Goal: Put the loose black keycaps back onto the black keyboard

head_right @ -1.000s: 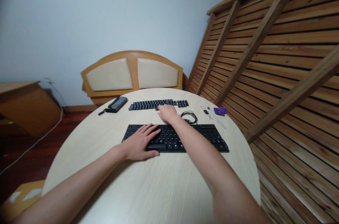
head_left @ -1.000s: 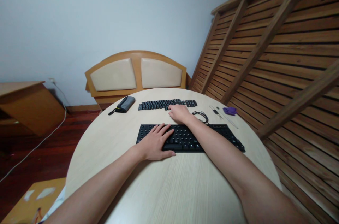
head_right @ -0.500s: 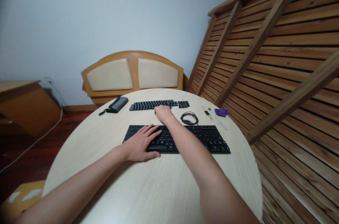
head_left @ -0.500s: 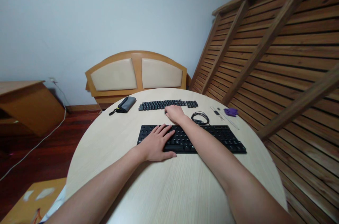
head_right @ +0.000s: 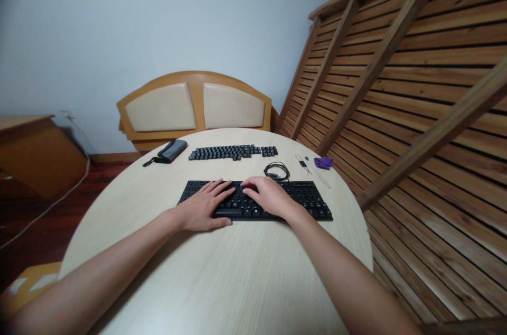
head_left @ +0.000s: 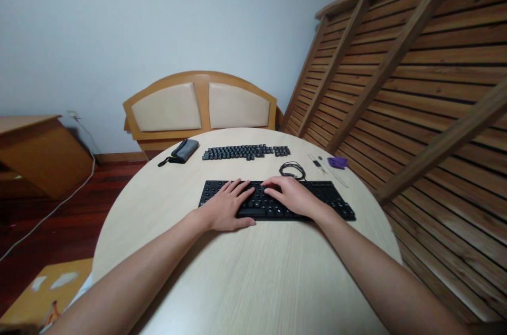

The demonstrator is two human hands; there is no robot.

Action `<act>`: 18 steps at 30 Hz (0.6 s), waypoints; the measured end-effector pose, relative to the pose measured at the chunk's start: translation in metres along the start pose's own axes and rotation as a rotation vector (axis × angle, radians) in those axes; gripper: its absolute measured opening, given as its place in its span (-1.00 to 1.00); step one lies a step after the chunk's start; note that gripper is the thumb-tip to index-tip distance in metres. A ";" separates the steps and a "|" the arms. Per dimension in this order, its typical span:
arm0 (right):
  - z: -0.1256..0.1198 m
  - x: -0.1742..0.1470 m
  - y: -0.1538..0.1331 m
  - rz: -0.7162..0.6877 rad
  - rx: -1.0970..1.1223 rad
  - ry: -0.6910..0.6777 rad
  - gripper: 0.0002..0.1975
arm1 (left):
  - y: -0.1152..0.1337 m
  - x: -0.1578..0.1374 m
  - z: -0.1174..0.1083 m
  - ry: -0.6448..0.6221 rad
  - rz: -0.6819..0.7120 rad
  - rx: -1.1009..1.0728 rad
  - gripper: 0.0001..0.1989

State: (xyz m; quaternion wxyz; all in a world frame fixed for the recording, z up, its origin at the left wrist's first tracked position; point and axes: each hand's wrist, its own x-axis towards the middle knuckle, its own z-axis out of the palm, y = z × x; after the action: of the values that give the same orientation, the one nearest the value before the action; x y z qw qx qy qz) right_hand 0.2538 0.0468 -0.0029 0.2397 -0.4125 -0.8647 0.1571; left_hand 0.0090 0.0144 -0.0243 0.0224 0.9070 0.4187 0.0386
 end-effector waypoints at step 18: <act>-0.002 -0.012 -0.004 -0.056 0.113 -0.185 -0.80 | -0.003 0.000 0.004 0.024 0.013 -0.023 -0.07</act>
State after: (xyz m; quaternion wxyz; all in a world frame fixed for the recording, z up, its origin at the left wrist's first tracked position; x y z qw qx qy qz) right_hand 0.2584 0.0351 -0.0026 0.1859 -0.3576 -0.8842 0.2362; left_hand 0.0066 0.0161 -0.0286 0.0273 0.9089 0.4126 0.0546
